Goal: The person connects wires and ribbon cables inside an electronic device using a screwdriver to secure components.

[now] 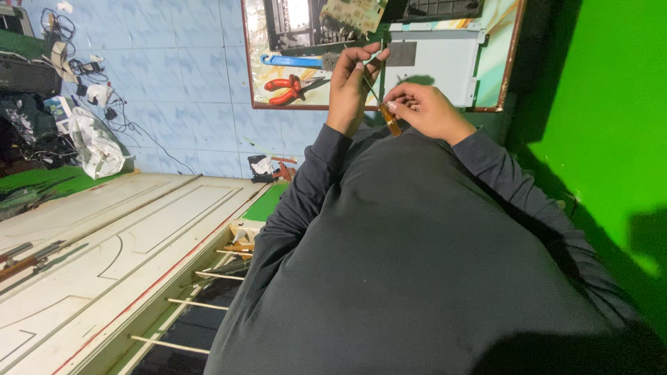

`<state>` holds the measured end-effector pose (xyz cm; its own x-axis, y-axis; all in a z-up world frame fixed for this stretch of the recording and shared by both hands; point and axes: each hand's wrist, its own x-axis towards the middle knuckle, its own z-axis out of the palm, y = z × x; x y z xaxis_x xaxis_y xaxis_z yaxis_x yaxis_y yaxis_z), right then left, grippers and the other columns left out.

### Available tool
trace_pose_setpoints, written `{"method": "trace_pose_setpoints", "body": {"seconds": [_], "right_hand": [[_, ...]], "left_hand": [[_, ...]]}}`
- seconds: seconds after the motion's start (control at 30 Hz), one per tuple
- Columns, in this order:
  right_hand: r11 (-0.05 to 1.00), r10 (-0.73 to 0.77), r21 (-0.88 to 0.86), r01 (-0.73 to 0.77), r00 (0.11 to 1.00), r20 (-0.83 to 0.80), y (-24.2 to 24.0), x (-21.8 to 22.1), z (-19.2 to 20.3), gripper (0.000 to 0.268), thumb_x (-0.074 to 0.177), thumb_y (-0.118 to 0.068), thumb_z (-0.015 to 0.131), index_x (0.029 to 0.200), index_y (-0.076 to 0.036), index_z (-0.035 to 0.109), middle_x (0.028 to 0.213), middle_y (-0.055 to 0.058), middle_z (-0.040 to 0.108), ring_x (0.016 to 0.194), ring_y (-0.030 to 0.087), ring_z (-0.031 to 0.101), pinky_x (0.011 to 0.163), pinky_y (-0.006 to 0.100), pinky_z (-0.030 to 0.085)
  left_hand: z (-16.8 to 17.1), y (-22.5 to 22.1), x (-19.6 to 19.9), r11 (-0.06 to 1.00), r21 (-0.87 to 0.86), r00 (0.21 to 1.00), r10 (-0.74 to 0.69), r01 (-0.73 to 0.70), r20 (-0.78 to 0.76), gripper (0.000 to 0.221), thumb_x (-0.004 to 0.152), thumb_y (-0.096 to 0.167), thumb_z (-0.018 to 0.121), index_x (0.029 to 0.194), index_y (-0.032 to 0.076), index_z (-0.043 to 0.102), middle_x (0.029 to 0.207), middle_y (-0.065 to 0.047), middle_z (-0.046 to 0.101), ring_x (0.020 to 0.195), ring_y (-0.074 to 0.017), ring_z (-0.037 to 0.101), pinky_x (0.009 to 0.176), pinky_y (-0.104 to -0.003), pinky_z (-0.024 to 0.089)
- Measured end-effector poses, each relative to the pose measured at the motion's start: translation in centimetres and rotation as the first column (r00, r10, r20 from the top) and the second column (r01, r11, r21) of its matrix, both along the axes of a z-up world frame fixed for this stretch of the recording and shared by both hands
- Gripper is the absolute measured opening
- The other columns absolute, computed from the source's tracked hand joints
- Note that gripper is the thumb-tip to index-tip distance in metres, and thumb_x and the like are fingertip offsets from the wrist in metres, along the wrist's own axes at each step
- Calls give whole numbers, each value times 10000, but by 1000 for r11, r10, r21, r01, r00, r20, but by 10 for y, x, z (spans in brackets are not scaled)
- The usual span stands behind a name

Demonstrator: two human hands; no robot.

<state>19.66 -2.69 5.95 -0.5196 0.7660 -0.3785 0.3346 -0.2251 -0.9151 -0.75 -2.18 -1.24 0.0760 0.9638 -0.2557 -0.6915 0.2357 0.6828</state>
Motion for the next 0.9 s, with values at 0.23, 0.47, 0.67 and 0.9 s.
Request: {"method": "trace_pose_setpoints", "body": {"seconds": [0.23, 0.47, 0.67, 0.9], "right_hand": [[984, 75, -148, -95, 989, -130, 6, -40, 19, 397, 950, -101, 697, 1304, -34, 531, 1008, 66, 680, 861, 105, 677, 737, 266, 570], [974, -162, -202, 100, 934, -317, 12, -101, 7, 232, 1051, -70, 607, 1270, -34, 540, 1079, 91, 689, 824, 119, 645, 719, 264, 536], [946, -325, -140, 294, 840, -435, 13, -182, 3, 189, 1076, -29, 627, 1258, 5, 592, 1098, 96, 688, 885, 121, 651, 807, 277, 555], [941, -307, 34, 336, 893, -329, 7, -278, -1, 162, 1090, -50, 600, 1222, 43, 616, 1102, 137, 724, 923, 145, 695, 815, 283, 566]], "left_hand": [[6, -9, -31, 989, 93, 994, 111, -112, 18, 95, 1147, 12, 416, 1187, 60, 489, 1535, -191, 509, 1490, -361, 488, 1248, -472, 442], [30, -11, -100, 988, 20, 989, 150, -150, -10, 370, 1148, 169, 442, 1507, 172, 354, 1580, -163, 473, 1427, -344, 533, 1191, -452, 481], [27, -10, -189, 996, -2, 972, -84, 86, -219, 492, 1182, 237, 432, 1629, 43, 368, 1609, -147, 516, 1328, -261, 611, 956, -328, 501], [47, 2, -256, 966, 31, 954, -249, 257, -165, 576, 1112, 217, 483, 1629, 100, 259, 1548, -121, 511, 1225, -149, 632, 997, -265, 549]]}}
